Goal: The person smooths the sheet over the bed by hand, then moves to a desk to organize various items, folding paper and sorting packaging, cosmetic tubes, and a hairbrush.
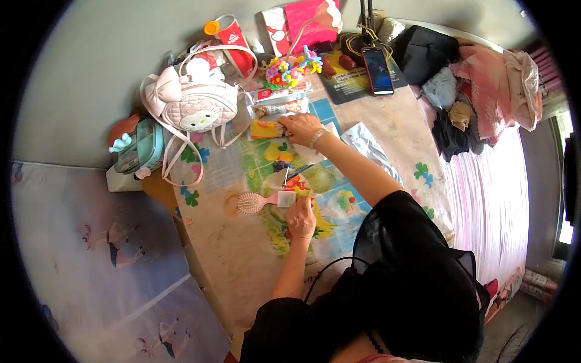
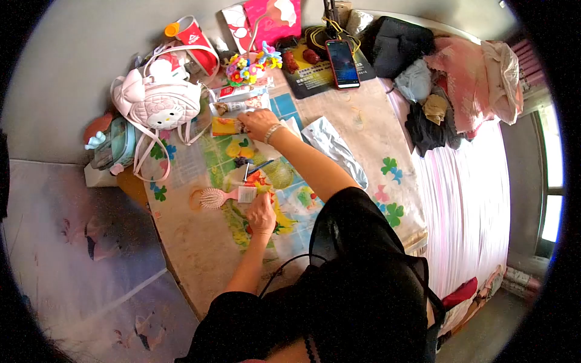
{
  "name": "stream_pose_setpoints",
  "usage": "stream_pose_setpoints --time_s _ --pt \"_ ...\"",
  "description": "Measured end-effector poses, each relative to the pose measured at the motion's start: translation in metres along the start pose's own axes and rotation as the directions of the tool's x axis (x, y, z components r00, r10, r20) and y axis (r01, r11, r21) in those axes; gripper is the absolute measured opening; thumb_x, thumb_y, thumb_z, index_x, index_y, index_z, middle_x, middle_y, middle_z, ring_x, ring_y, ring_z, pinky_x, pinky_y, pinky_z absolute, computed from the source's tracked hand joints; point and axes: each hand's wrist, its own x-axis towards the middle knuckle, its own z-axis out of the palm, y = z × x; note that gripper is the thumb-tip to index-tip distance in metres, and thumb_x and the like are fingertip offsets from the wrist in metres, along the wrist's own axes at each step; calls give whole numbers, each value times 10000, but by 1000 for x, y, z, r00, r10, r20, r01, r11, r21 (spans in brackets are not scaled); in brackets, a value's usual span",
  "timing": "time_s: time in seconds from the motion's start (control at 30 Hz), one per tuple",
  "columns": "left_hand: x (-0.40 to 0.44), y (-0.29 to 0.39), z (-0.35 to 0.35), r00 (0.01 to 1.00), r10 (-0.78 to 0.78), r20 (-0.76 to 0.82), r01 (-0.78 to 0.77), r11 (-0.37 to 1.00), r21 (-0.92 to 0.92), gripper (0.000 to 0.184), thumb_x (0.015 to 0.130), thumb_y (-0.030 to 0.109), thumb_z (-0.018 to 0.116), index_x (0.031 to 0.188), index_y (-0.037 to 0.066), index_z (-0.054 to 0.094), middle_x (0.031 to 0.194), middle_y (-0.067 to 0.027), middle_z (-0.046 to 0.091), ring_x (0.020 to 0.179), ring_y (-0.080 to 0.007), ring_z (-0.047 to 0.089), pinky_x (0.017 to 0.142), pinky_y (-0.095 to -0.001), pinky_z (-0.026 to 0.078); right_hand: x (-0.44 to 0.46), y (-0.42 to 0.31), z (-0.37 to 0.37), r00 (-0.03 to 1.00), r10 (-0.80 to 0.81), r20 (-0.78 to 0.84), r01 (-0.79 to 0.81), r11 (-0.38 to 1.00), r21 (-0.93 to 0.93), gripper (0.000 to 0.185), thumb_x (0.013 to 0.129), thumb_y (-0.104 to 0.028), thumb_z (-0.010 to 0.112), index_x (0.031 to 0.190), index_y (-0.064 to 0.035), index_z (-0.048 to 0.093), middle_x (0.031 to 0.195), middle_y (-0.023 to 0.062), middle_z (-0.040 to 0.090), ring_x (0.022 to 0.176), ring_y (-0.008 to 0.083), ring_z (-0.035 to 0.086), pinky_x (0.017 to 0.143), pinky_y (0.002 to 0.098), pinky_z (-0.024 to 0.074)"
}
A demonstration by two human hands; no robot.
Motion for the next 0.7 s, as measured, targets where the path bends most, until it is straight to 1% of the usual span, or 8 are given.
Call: stream_pose_setpoints --time_s 0.03,0.13,0.23,0.3,0.4,0.5,0.57,0.7 --pt "0 1 0 1000 4 1 -4 1000 -4 141 709 97 520 834 80 456 694 -53 463 640 -218 487 539 -325 404 4 2 2 1000 5 -1 -5 1000 -2 310 660 -129 555 962 -129 485 907 59 565 839 239 558 688 392 413" --pt "3 2 -7 1000 15 -2 -15 1000 17 144 712 101 517 844 77 464 704 -56 469 648 -216 488 551 -323 406 15 4 13 930 -69 -361 14 988 -153 194 718 -98 479 912 -103 481 895 65 554 953 198 497 775 368 355" --pt "4 3 -6 1000 12 -1 -12 999 33 140 716 102 515 846 77 471 709 -57 473 649 -216 488 558 -323 407 25 4 18 893 -37 -449 -60 978 -200 181 738 -106 458 917 -96 477 877 79 544 916 213 509 776 361 349" --pt "2 2 -3 1000 4 10 -5 999 40 134 721 97 508 848 74 473 707 -56 472 652 -215 490 562 -321 407 24 -1 11 913 -37 -406 -67 969 -238 184 741 -121 457 921 -88 484 884 94 519 910 231 488 775 352 347" --pt "1 1 -2 1000 1 18 -1 1000 9 128 728 90 497 852 70 473 704 -56 473 652 -215 490 565 -319 408 22 -5 5 872 -68 -485 -114 934 -337 204 727 -137 474 928 -109 499 892 93 484 908 237 460 769 339 360" --pt "1 2 -3 999 -19 32 18 1000 10 110 730 81 488 836 69 466 704 -56 474 652 -217 490 571 -321 410 18 -6 7 870 -54 -491 -84 963 -254 177 710 -149 488 880 -141 536 896 90 454 912 238 440 765 332 374" --pt "2 3 -4 999 -23 38 22 1000 13 101 729 78 486 827 70 461 704 -57 475 652 -218 490 574 -321 411 17 -5 12 911 -21 -413 -49 986 -158 232 670 -92 519 886 -171 539 877 68 429 920 224 439 732 320 400" --pt "2 2 -3 999 -22 39 21 1000 22 91 724 72 488 806 72 447 702 -59 474 651 -221 490 579 -321 411 17 -4 13 907 -45 -419 -40 981 -191 176 666 -93 513 835 -128 547 859 68 433 886 219 454 719 315 412"
